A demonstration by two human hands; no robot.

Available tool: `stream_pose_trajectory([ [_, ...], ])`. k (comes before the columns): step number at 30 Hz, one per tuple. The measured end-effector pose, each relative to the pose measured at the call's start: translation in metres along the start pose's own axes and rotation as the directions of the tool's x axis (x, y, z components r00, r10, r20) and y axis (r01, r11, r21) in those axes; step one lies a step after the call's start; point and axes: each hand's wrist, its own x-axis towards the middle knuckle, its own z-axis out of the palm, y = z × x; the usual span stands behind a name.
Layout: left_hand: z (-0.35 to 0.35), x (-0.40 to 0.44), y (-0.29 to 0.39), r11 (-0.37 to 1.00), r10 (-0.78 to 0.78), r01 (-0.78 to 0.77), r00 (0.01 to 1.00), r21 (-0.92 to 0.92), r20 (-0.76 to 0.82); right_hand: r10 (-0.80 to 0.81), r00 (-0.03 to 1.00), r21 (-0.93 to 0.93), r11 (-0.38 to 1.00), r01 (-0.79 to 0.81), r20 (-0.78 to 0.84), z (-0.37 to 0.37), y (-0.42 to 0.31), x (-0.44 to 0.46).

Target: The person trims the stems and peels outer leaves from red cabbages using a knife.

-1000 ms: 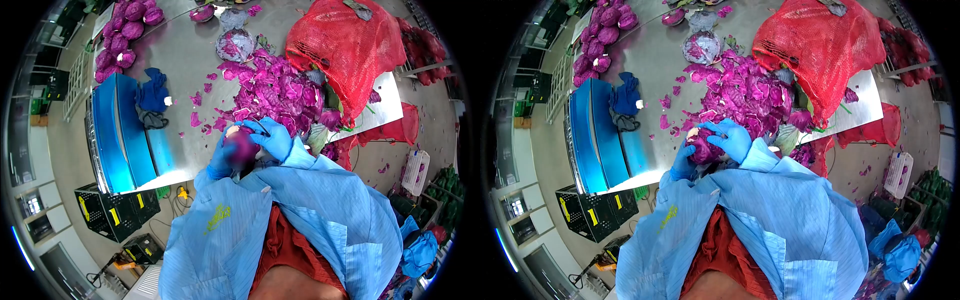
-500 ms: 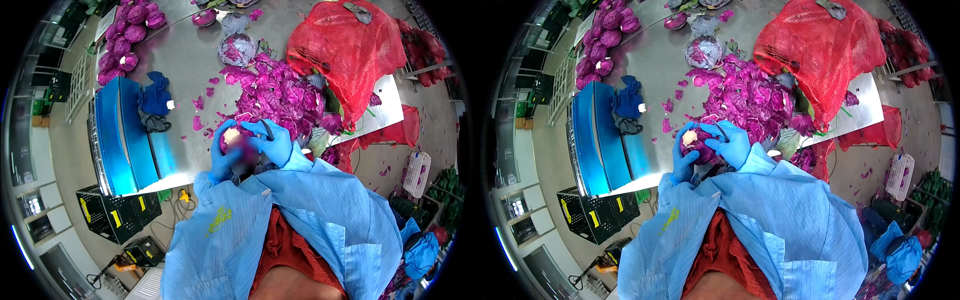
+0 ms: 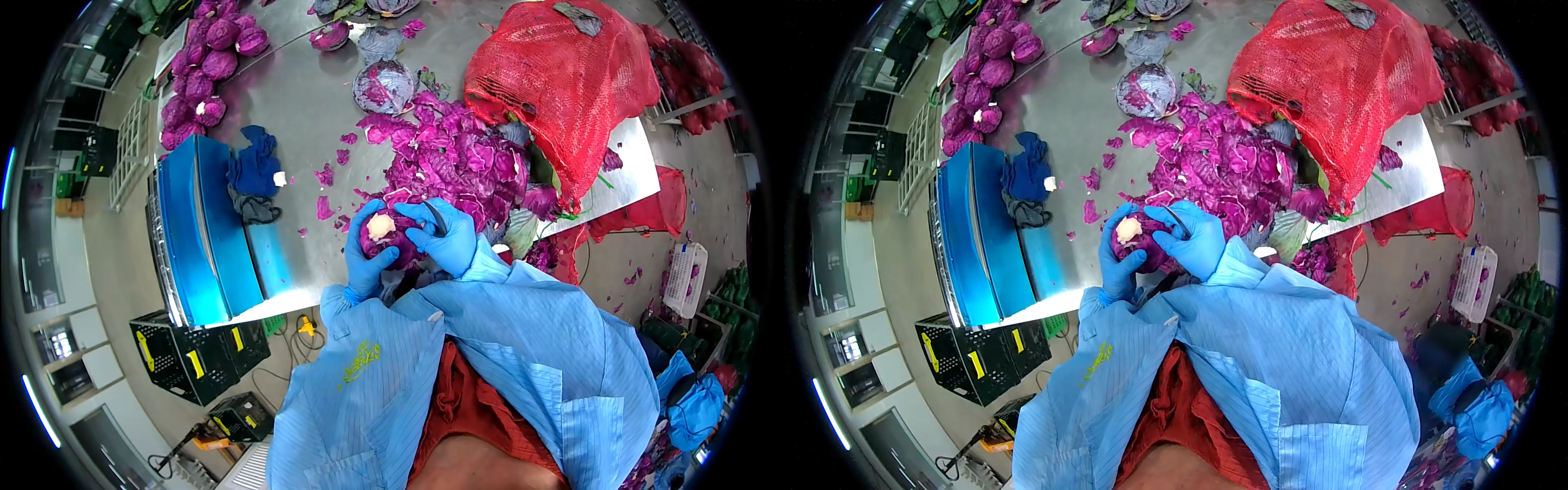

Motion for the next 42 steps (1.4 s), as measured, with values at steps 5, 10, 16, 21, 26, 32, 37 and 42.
stream_pose_trajectory([
  [5,0.007,0.001,0.003,0.997,-0.019,0.026,0.994,0.073,-0.104,-0.034,0.999,0.306,0.951,0.038,-0.018,0.008,0.018,-0.002],
  [10,0.001,0.008,0.001,0.982,-0.019,-0.006,0.992,-0.186,-0.129,0.168,0.985,0.302,0.938,-0.169,0.030,-0.002,-0.012,0.004],
  [16,0.006,0.008,0.007,0.974,-0.128,0.092,0.978,-0.206,-0.167,0.032,0.999,0.038,0.999,-0.031,-0.020,-0.006,0.005,0.024],
  [21,0.019,0.002,0.018,0.986,-0.115,0.098,0.986,-0.134,-0.124,0.037,0.996,-0.005,0.999,-0.037,0.084,-0.003,0.017,0.030],
  [26,0.017,-0.004,0.018,0.996,-0.093,0.091,0.990,-0.021,-0.107,0.126,0.975,0.058,0.989,-0.139,0.185,-0.012,0.016,0.031],
  [32,0.015,-0.010,0.014,0.994,-0.084,0.094,0.982,0.048,-0.169,-0.033,0.976,-0.066,0.997,0.049,0.217,-0.011,0.023,0.028],
  [37,0.013,-0.013,0.009,0.986,-0.090,0.120,0.968,0.115,-0.236,-0.325,0.931,-0.402,0.840,0.365,0.166,-0.005,0.034,0.017],
  [42,0.019,-0.012,0.009,0.976,-0.121,0.173,0.935,0.130,-0.335,-0.280,0.957,-0.461,0.842,0.282,0.075,-0.003,0.024,0.014],
])
